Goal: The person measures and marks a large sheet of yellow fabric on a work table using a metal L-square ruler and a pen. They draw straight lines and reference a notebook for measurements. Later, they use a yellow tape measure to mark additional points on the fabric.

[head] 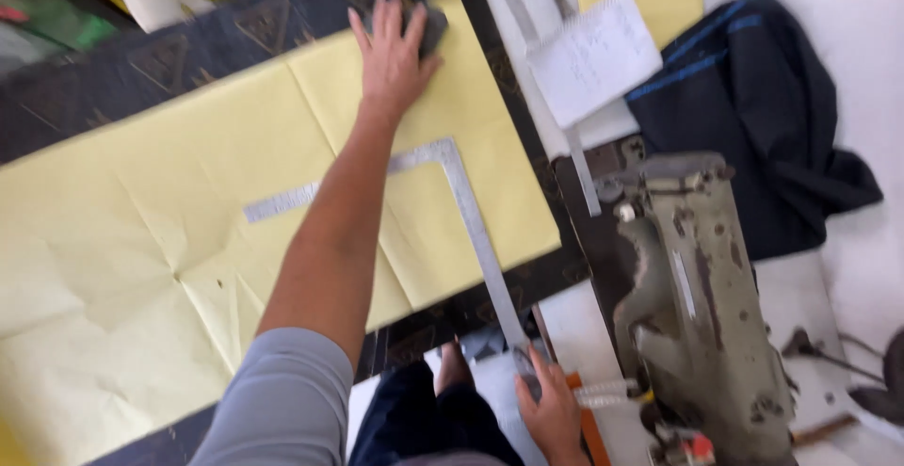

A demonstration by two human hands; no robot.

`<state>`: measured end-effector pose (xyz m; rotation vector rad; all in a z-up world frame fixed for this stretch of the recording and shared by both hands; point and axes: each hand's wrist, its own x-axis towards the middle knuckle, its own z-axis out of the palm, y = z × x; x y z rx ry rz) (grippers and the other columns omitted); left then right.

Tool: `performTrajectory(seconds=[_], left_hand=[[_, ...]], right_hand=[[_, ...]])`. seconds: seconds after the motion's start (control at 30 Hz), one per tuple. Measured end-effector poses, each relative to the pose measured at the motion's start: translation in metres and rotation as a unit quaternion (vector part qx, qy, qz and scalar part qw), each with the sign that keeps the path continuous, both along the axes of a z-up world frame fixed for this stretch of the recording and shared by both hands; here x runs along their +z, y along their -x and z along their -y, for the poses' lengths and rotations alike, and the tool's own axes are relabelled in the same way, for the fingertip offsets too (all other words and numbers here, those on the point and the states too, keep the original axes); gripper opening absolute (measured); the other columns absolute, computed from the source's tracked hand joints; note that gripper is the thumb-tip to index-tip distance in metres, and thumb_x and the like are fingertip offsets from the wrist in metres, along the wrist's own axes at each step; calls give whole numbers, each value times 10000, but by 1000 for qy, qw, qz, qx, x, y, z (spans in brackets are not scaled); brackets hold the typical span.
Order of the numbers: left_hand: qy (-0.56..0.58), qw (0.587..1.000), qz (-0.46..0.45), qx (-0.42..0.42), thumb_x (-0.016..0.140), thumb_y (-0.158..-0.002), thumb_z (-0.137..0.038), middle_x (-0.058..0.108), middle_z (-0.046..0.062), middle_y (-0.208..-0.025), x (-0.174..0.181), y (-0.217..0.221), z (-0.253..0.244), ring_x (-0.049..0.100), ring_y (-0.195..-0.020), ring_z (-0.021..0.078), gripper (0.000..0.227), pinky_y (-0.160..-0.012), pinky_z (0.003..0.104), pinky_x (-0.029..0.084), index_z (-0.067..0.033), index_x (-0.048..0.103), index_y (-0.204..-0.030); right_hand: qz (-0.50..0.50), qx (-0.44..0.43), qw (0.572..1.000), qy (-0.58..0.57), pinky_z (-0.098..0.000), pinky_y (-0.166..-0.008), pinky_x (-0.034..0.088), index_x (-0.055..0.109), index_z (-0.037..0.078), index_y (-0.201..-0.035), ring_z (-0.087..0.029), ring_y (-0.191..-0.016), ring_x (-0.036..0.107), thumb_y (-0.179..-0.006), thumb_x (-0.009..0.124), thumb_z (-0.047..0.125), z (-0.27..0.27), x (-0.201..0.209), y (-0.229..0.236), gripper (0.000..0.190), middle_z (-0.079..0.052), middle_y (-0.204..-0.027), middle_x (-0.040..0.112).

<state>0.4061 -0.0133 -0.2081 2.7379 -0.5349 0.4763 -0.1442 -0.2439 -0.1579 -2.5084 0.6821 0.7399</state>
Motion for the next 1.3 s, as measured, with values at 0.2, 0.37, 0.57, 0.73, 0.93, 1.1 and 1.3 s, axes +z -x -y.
performTrajectory(seconds=[0.2,0.37,0.57,0.73,0.93,1.1,1.3], left_hand=[[80,992,-8,-101,791,-987,-314,424,313,-1545,30,142,27,358,-1465,516,636,-1192,738,170,-40,493,-1477],[-16,987,-118,-111,479,-999,-663,340,236,-1630,36,222,24,255,-1538,403,786,-1244,651,94,-89,454,-1535],[-96,979,-160,-87,323,-1015,-734,163,166,-1725,29,250,25,81,-1604,305,902,-1275,574,-42,-49,387,-1599],[-63,983,-149,-90,370,-1027,-687,229,197,-1702,22,254,25,136,-1594,325,898,-1285,562,-16,28,423,-1568],[-73,980,-174,-61,368,-944,-823,247,117,-1697,19,254,29,129,-1604,272,934,-1307,550,-33,-146,428,-1585],[-87,974,-197,-65,369,-930,-859,147,89,-1736,20,253,29,70,-1614,242,982,-1319,512,-28,-136,402,-1594],[-79,974,-200,-68,389,-922,-854,144,88,-1735,17,253,29,71,-1612,244,983,-1319,515,-23,-139,398,-1596]], right_hand=[[-48,-29,998,-28,-425,-697,541,452,308,-1555,-256,-986,655,-962,550,467,-4,48,-12,623,-22,-1156,601],[26,-1,999,-40,-444,-710,540,453,289,-1561,-256,-1041,637,-959,555,448,5,34,-21,631,-22,-1177,595],[103,49,993,-18,-481,-686,552,498,215,-1527,-286,-982,646,-946,597,354,10,26,-9,605,-50,-1094,609],[131,64,989,9,-463,-568,589,554,160,-1451,-304,-928,661,-928,619,289,7,24,-12,543,-85,-1206,535],[176,76,978,80,-461,-755,619,585,269,-1460,-333,-982,718,-852,710,308,12,8,-1,622,-44,-1180,576],[206,59,974,77,-430,-799,613,629,227,-1398,-343,-1011,714,-837,732,255,11,9,0,571,-52,-1176,564],[207,63,974,71,-397,-833,598,622,242,-1395,-312,-1041,708,-814,755,273,19,-5,5,597,-38,-1173,561]])
